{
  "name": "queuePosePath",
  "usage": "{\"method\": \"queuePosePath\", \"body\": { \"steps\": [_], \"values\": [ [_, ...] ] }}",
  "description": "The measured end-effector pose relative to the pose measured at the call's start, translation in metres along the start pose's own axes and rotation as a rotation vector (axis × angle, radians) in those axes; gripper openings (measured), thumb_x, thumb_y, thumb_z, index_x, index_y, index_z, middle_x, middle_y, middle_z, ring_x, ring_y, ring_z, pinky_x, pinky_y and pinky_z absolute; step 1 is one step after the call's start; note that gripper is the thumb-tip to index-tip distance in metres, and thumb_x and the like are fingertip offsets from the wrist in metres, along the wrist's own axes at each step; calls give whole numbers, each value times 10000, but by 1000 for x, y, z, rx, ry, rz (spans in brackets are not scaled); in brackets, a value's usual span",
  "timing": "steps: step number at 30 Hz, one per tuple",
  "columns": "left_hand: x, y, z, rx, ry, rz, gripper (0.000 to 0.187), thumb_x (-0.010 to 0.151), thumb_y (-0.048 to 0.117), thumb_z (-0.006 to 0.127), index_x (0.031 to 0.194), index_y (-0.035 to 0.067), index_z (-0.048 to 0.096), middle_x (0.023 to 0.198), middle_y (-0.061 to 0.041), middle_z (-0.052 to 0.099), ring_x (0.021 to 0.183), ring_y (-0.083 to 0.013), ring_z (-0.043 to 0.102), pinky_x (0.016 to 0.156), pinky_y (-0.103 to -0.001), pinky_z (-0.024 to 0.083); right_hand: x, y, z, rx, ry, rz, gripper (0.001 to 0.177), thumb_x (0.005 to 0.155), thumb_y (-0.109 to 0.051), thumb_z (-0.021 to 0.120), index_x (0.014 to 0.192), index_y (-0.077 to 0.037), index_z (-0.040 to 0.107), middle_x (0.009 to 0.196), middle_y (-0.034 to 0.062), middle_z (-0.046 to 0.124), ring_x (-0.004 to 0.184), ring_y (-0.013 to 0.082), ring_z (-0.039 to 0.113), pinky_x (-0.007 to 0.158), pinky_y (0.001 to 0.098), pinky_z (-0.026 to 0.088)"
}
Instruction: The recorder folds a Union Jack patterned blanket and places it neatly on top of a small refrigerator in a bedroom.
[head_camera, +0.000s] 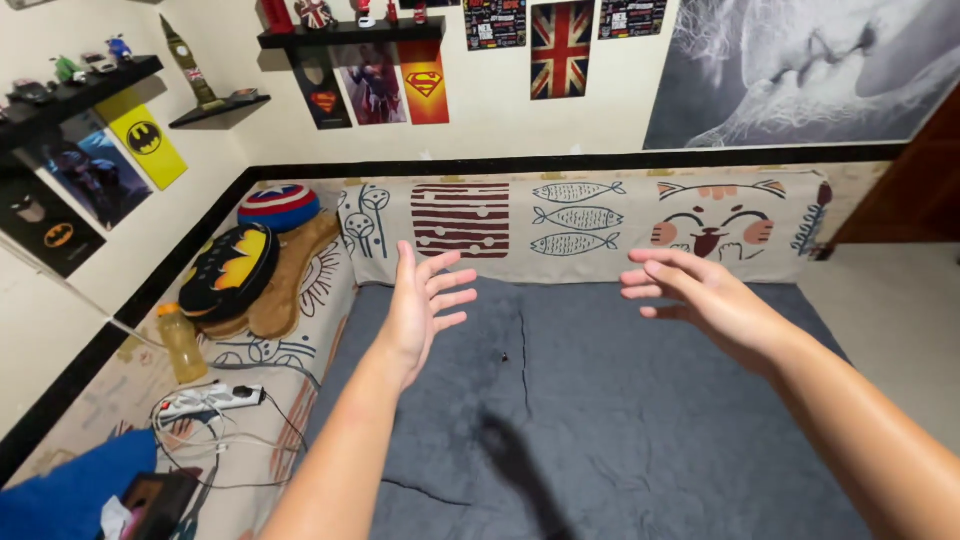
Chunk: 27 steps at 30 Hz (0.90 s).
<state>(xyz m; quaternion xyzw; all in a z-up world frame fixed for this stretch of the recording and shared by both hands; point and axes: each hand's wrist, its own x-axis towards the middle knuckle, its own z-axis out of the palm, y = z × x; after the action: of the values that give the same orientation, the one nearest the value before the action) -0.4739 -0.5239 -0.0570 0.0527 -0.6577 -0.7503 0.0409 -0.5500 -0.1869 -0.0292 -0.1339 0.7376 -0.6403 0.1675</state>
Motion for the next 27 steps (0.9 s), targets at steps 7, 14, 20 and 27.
{"method": "queuePosePath", "body": {
  "steps": [7,14,20,27],
  "values": [
    [-13,16,-40,7,23,30,995,890,776,93,1488,65,450,1416,-192,620,1280,-318,602,1078,-496,438,-8,-35,41,-138,-42,-72,521,975,-350,531,1423,-88,571,1271,80,697,1198,183,663,1015,369,526],
    [-9,14,-49,6,40,25,969,902,764,106,1491,71,442,1420,-185,614,1283,-309,601,1081,-489,443,3,-29,40,-110,-46,-79,506,978,-345,531,1411,-87,579,1261,90,700,1210,189,661,1019,385,522],
    [31,3,-41,23,41,6,959,906,756,112,1490,78,454,1416,-176,621,1281,-300,601,1079,-479,441,45,-8,22,-95,-41,-54,501,979,-333,538,1405,-77,599,1256,97,703,1208,194,652,1027,390,523],
    [124,-26,-28,-12,25,-37,957,919,752,127,1484,59,468,1422,-168,627,1293,-276,589,1080,-465,423,158,45,-25,-45,-13,-84,491,1026,-358,462,1347,-26,628,1331,79,688,1285,172,618,1069,358,475]
  ]
}}
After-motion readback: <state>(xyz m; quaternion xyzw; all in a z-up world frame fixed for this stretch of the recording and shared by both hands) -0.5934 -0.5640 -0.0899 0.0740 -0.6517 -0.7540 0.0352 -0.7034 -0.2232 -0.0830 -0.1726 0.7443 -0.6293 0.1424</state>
